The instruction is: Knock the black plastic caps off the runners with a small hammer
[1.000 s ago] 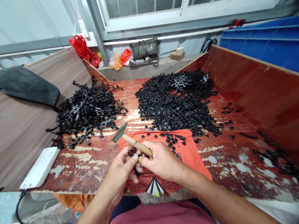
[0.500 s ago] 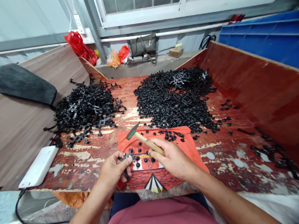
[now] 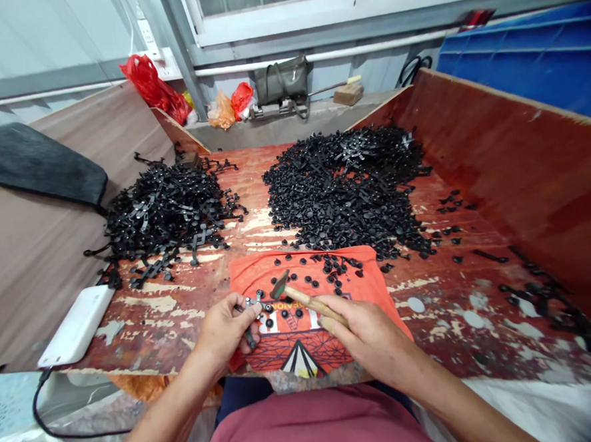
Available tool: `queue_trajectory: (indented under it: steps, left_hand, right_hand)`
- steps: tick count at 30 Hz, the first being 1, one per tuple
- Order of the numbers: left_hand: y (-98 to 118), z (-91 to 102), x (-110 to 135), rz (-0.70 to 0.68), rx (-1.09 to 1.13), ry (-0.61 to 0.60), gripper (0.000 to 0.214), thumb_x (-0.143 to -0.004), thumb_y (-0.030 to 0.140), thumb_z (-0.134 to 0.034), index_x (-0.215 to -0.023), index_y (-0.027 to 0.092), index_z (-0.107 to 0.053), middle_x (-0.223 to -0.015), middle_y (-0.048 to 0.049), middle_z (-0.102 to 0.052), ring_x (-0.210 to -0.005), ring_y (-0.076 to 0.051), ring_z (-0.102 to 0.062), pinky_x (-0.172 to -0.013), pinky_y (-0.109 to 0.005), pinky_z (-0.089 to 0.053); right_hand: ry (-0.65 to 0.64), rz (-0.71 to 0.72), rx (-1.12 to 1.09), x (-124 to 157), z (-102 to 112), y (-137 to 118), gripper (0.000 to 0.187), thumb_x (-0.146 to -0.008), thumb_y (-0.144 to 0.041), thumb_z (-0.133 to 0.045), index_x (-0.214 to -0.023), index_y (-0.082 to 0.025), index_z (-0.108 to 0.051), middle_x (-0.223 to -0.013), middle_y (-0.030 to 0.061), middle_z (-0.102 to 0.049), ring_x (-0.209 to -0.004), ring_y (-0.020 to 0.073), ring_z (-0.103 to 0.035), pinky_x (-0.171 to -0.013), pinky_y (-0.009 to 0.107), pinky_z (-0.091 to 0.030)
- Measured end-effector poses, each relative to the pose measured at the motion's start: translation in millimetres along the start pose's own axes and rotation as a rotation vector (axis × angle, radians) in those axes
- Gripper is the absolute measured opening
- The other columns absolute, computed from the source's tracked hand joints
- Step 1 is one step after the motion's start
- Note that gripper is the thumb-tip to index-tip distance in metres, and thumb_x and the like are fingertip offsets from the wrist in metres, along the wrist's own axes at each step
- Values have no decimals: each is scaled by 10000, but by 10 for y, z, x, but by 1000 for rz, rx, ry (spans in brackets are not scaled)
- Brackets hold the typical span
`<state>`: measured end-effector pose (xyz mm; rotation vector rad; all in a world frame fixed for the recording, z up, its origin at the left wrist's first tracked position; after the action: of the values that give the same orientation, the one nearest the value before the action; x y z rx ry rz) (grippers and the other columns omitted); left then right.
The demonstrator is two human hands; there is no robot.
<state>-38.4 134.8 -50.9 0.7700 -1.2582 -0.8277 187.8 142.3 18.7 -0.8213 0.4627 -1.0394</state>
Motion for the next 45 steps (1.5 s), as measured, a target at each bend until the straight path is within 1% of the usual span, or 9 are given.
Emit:
queue_trajectory:
  steps: [5, 11, 17, 20, 23, 27, 35, 40, 45]
  left_hand:
    - [17, -19, 13, -12, 5, -8, 447, -675, 546, -722, -738, 213, -430, -454, 13, -650, -254, -77, -448, -285, -136, -289]
    - [-40, 19, -23, -31, 6, 12, 425, -700, 527, -721, -758, 220, -433, -438, 37, -630, -261, -83, -445, -278, -141, -295]
    - [-37, 32, -30, -31, 12, 39, 420, -691, 503, -740, -735, 226, -428, -387, 57, -583, -251, -82, -416, -261, -140, -277]
    - [6, 32, -13, -12, 53, 48, 427, -660, 494, -767, -725, 220, -446, -375, 60, -569, -263, -87, -435, -258, -137, -283]
    - [38, 30, 1, -1, 116, 30, 411, -662, 481, -773, -721, 206, -472, -389, 54, -578, -273, -78, -441, -269, -130, -287]
    - [25, 36, -3, -8, 147, 18, 394, -672, 464, -775, -722, 198, -488, -405, 48, -594, -281, -75, -449, -283, -136, -304]
    - [-27, 45, -25, -29, 42, 64, 377, -702, 473, -732, -741, 211, -466, -392, 57, -586, -250, -68, -392, -271, -141, -273]
    - [6, 56, 5, -46, 11, 76, 388, -687, 485, -727, -735, 212, -455, -405, 50, -599, -259, -64, -400, -284, -137, -286]
    - [-2, 64, 4, -75, -3, 80, 391, -684, 498, -729, -722, 212, -466, -393, 50, -590, -253, -68, -396, -280, -143, -281]
  right_hand:
    - [24, 3, 47, 43, 16, 26, 373, -949, -237, -491, -1262, -350, -657, -932, -14, -779, -762, 196, -712, -674, 280, -536]
    - [-31, -18, 38, 61, -47, 37, 354, -997, -269, -465, -1304, -326, -632, -1039, 6, -771, -859, 203, -726, -743, 304, -555]
    - [-73, 69, 56, 86, -109, -66, 488, -1016, -209, -428, -1476, -373, -442, -1320, -4, -669, -1124, 204, -674, -947, 365, -536]
    - [-58, 87, 68, 77, -61, -154, 525, -1018, -199, -431, -1507, -381, -383, -1374, -15, -628, -1165, 189, -650, -981, 364, -526]
    - [-43, 97, 70, 58, 3, -231, 535, -1019, -177, -423, -1499, -409, -383, -1368, -42, -632, -1092, 161, -684, -931, 322, -558]
    - [-16, 73, 122, 49, 37, -196, 530, -1007, -178, -444, -1486, -402, -408, -1305, -37, -676, -1035, 170, -712, -854, 311, -593]
    - [-18, 120, 146, 100, -33, -172, 562, -1010, -166, -436, -1498, -435, -365, -1410, -56, -583, -1163, 197, -658, -941, 369, -573]
    - [-10, 110, 224, 112, -27, -184, 565, -985, -164, -492, -1490, -404, -405, -1274, -17, -694, -993, 207, -733, -834, 334, -610]
    - [61, 215, 162, 158, 27, -367, 569, -1025, -170, -392, -1557, -342, -284, -1356, 20, -641, -1119, 199, -668, -996, 378, -531]
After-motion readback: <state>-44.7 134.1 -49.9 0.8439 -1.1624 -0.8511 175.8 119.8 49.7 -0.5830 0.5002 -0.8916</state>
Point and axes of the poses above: each hand's wrist, its own x-axis away from the middle knuckle, its own z-axis out of the back of the hand, y = z × x, the point moved 9 cm from there along -x, towards the middle knuckle
